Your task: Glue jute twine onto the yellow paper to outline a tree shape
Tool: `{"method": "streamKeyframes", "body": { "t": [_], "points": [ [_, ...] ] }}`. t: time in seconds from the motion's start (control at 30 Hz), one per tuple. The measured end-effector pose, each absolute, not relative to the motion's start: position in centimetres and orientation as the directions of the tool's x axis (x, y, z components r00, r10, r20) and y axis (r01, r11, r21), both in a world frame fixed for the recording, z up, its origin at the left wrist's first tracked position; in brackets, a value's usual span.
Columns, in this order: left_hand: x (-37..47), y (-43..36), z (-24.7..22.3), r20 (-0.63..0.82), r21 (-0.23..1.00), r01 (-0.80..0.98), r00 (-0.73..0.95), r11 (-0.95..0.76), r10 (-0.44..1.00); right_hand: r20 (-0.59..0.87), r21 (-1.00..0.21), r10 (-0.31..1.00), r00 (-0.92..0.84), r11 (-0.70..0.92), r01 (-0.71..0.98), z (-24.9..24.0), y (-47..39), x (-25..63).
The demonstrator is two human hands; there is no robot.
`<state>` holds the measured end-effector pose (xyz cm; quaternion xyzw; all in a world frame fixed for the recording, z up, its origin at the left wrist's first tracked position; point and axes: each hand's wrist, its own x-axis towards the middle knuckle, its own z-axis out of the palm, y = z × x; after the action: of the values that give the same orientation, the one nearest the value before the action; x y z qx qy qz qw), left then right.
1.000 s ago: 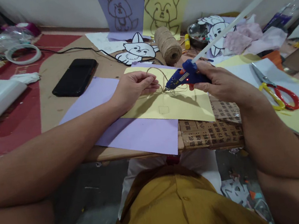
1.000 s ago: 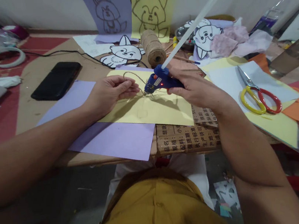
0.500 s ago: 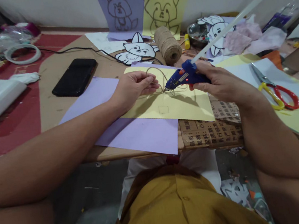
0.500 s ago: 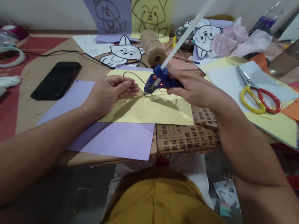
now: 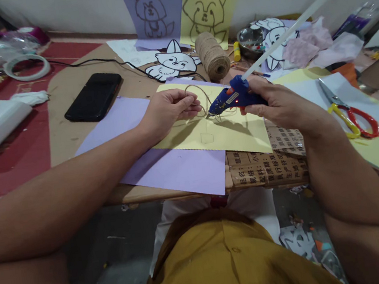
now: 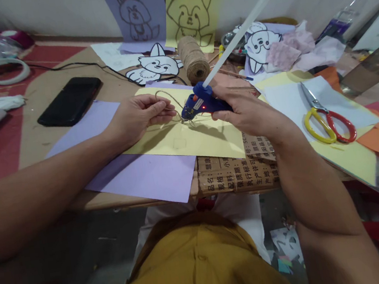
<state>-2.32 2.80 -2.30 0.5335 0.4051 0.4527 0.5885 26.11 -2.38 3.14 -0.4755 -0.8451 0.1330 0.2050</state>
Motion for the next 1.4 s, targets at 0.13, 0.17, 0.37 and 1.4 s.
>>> {"method": "streamKeyframes", "body": {
  "t": [0.13, 0.17, 0.37, 1.4],
  "points": [
    [-2.31, 2.72, -2.19, 0.006, 0.995, -0.097, 0.264, 0.021, 0.964, 0.217, -0.41, 0.861, -0.46, 0.508, 0.758, 3.07, -2.34, 26.22],
    [-2.3, 2.71, -2.17, 0.008, 0.995, -0.101, 0.266, 0.02, 0.964, 0.22, -0.405, 0.86, -0.46, 0.51, 0.759, 3.06, -2.33, 26.25],
    [-2.33, 2.75, -2.24, 0.004, 0.995, -0.102, 0.267, 0.024, 0.964, 0.231, -0.382, 0.851, -0.472, 0.525, 0.76, 3.04, -2.28, 26.27],
    [-2.57, 3.05, -2.53, 0.033, 0.994, -0.107, 0.299, 0.0, 0.954, 0.217, -0.381, 0.856, -0.47, 0.517, 0.766, 3.23, -2.45, 26.24]
  ]
}}
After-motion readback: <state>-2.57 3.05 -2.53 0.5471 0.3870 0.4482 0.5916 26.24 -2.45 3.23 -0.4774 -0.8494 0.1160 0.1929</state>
